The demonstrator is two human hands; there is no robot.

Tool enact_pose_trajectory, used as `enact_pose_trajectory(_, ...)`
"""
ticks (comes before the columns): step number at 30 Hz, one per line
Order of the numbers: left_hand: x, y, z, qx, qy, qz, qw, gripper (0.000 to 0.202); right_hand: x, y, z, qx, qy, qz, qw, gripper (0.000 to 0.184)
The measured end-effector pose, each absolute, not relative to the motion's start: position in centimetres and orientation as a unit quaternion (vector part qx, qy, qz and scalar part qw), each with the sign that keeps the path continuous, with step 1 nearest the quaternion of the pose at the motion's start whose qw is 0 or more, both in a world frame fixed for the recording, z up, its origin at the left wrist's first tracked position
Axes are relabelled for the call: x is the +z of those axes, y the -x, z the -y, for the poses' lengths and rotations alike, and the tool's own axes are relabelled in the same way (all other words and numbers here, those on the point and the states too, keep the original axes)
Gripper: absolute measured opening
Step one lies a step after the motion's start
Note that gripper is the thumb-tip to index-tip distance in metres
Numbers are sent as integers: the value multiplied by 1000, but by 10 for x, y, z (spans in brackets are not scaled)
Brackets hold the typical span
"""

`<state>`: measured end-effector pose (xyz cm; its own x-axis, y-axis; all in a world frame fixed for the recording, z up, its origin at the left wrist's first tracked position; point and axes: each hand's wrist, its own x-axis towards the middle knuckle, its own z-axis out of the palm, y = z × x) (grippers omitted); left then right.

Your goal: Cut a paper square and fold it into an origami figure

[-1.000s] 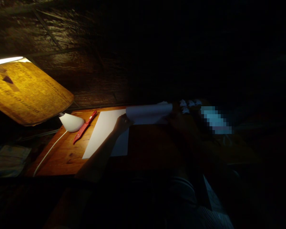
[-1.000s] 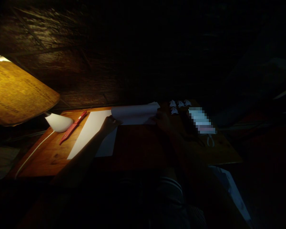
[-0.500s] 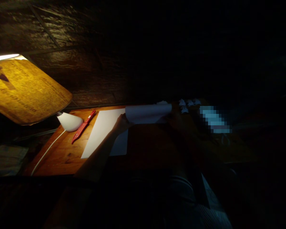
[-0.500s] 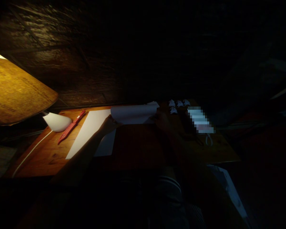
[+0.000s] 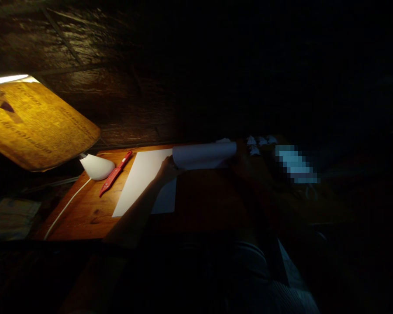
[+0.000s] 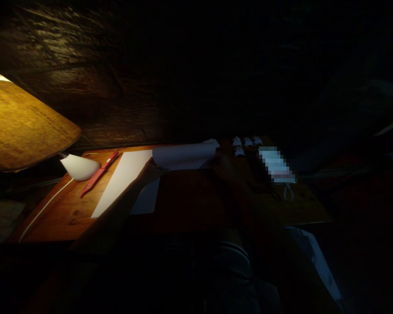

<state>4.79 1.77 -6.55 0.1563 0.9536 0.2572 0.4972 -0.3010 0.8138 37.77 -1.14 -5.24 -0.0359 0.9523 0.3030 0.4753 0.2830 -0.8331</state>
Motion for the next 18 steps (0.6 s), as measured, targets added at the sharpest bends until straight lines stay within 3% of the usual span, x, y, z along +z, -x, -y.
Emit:
enact_pose_trajectory(6,-63,-49,-17,387,-716,-521,258,47,-54,-378,12,255,529,675,447,26)
enact_pose_trajectory(18,-53,-51,-13,354,-735,-522,249,39,-64,-385,8,213,554,672,443,20)
